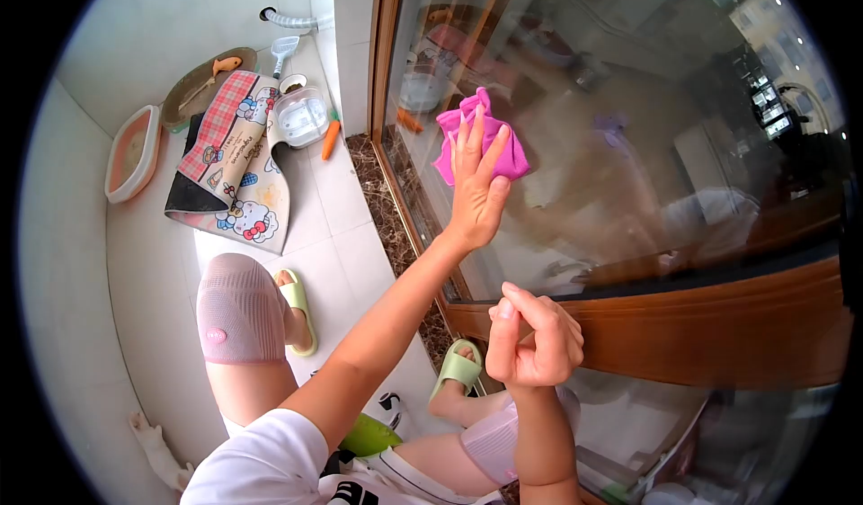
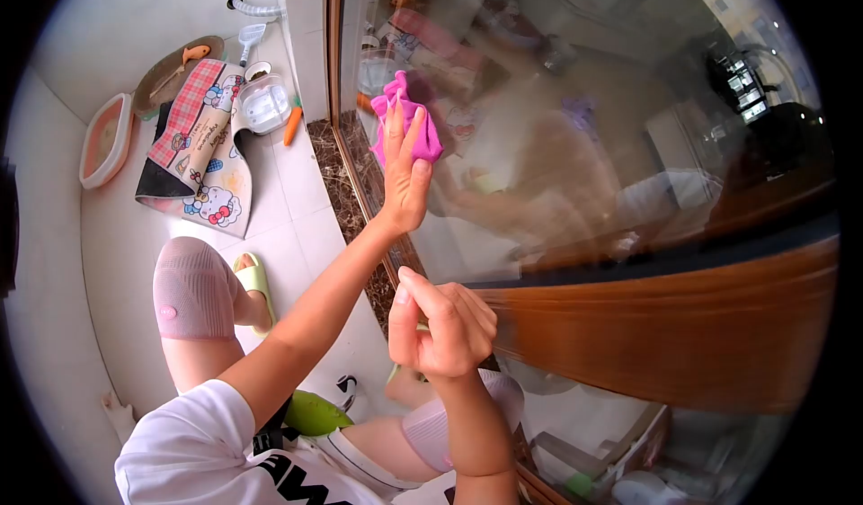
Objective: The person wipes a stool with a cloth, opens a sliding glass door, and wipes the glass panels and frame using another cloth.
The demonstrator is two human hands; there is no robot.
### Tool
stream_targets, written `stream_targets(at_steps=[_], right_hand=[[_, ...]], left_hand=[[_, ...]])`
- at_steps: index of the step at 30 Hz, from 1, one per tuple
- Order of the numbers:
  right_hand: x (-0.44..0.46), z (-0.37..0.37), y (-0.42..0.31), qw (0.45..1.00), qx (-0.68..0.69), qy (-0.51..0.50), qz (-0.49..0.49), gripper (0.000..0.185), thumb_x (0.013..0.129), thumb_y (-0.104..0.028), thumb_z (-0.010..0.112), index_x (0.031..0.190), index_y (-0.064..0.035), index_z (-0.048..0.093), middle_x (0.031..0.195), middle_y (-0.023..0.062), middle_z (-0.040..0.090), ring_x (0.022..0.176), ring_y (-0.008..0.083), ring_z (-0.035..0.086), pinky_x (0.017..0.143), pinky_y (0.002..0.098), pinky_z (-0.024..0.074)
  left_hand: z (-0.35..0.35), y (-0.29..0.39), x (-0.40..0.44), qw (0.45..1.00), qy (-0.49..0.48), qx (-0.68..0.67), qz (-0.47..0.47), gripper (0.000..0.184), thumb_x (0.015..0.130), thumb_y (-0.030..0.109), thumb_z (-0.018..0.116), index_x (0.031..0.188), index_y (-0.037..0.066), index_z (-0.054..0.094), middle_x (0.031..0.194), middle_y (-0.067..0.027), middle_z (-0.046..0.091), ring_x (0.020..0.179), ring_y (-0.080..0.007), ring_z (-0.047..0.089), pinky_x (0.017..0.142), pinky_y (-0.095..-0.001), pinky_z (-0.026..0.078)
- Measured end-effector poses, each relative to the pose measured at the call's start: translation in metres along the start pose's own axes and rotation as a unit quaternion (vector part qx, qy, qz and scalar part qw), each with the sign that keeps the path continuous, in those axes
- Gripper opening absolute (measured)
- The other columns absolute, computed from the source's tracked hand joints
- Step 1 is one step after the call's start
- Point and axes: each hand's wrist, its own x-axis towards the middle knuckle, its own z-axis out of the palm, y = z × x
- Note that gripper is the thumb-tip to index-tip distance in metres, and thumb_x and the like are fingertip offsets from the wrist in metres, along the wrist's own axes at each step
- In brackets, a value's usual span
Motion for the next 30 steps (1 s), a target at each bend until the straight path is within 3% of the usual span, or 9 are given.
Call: stream_targets(at_steps=[2, 6, 9, 12, 19, 25, 26, 29, 30], right_hand=[[0.0, 0.004, -0.001, 1.0, 0.003, -0.025, 0.014, 0.019, 0.08, 0.007, 0.061, 0.098, 0.0054, 0.069, 0.059, 0.0048, 0.063, 0.049, 0.0141, 0.061, 0.048, 0.0242, 0.0472], [-0.001, 0.021, 0.0, 0.996, 0.004, -0.074, 0.057, 0.017, 0.081, 0.005, 0.063, 0.096, 0.0043, 0.07, 0.062, 0.0065, 0.067, 0.05, 0.0154, 0.063, 0.049, 0.0246, 0.0474], [0.0, 0.036, 0.007, 0.989, -0.003, -0.117, 0.089, 0.017, 0.081, 0.006, 0.064, 0.096, 0.0039, 0.071, 0.062, 0.0065, 0.067, 0.05, 0.0157, 0.064, 0.05, 0.0254, 0.0481], [-0.002, 0.046, 0.016, 0.98, -0.012, -0.15, 0.134, 0.016, 0.081, 0.006, 0.064, 0.096, 0.004, 0.07, 0.061, 0.0066, 0.066, 0.051, 0.0157, 0.065, 0.052, 0.0251, 0.0501], [0.01, 0.07, 0.02, 0.97, -0.021, -0.191, 0.149, 0.014, 0.079, 0.002, 0.066, 0.092, 0.003, 0.071, 0.065, 0.0093, 0.067, 0.047, 0.0188, 0.059, 0.048, 0.0273, 0.0481], [0.015, 0.1, 0.03, 0.962, -0.014, -0.206, 0.177, 0.014, 0.078, 0.0, 0.066, 0.092, 0.0011, 0.071, 0.064, 0.0081, 0.067, 0.048, 0.0187, 0.06, 0.048, 0.0275, 0.0484], [0.013, 0.102, 0.033, 0.957, -0.02, -0.229, 0.179, 0.014, 0.079, 0.001, 0.065, 0.092, 0.001, 0.071, 0.063, 0.0062, 0.067, 0.05, 0.0171, 0.062, 0.05, 0.0265, 0.049], [0.004, 0.1, 0.041, 0.941, -0.04, -0.278, 0.187, 0.014, 0.081, 0.003, 0.063, 0.093, 0.0003, 0.071, 0.058, 0.0022, 0.066, 0.053, 0.0138, 0.066, 0.053, 0.0244, 0.0501], [0.002, 0.099, 0.042, 0.939, -0.047, -0.281, 0.194, 0.014, 0.081, 0.003, 0.064, 0.093, 0.0, 0.071, 0.058, 0.0019, 0.066, 0.053, 0.0136, 0.066, 0.054, 0.0241, 0.05]], left_hand=[[-0.002, -0.057, -0.011, 0.998, 0.04, 0.016, -0.038, 0.062, 0.106, 0.045, 0.032, 0.159, 0.013, 0.031, 0.169, -0.0157, 0.013, 0.155, -0.0376, 0.008, 0.122, -0.0558, 0.0], [0.014, -0.223, -0.151, 0.866, 0.146, -0.118, -0.464, 0.068, 0.108, 0.046, 0.025, 0.161, 0.005, 0.014, 0.169, -0.0131, 0.014, 0.156, -0.0272, 0.008, 0.125, -0.0387, 0.006], [0.019, -0.211, -0.2, 0.774, 0.136, -0.092, -0.612, 0.07, 0.108, 0.05, 0.023, 0.162, 0.007, 0.011, 0.17, -0.0095, 0.005, 0.157, -0.0252, 0.004, 0.126, -0.0395, 0.005], [0.009, -0.209, -0.155, 0.808, 0.112, -0.093, -0.57, 0.064, 0.109, 0.046, 0.023, 0.163, 0.014, 0.009, 0.17, -0.0095, -0.002, 0.157, -0.0257, -0.001, 0.125, -0.0403, 0.004], [-0.046, -0.249, 0.024, 0.976, 0.086, 0.026, -0.198, 0.063, 0.108, 0.049, 0.024, 0.161, 0.016, 0.024, 0.169, -0.0123, 0.012, 0.156, -0.032, 0.006, 0.124, -0.0467, 0.002], [-0.008, -0.345, -0.163, 0.823, 0.132, -0.024, -0.552, 0.072, 0.107, 0.055, 0.024, 0.163, 0.01, 0.013, 0.169, -0.0139, 0.01, 0.156, -0.0299, 0.005, 0.125, -0.0432, 0.004], [-0.008, -0.332, -0.177, 0.824, 0.158, -0.025, -0.543, 0.063, 0.11, 0.041, 0.027, 0.161, 0.005, 0.017, 0.167, -0.0121, 0.018, 0.155, -0.0262, 0.014, 0.125, -0.0363, 0.014], [-0.011, -0.316, -0.147, 0.783, 0.149, -0.034, -0.603, 0.065, 0.108, 0.05, 0.024, 0.162, 0.014, 0.019, 0.169, -0.0136, 0.01, 0.156, -0.0307, 0.004, 0.124, -0.0452, 0.003], [-0.018, -0.321, -0.118, 0.846, 0.149, -0.039, -0.51, 0.063, 0.109, 0.049, 0.023, 0.162, 0.015, 0.021, 0.169, -0.014, 0.011, 0.156, -0.0314, 0.003, 0.124, -0.0462, 0.003]])
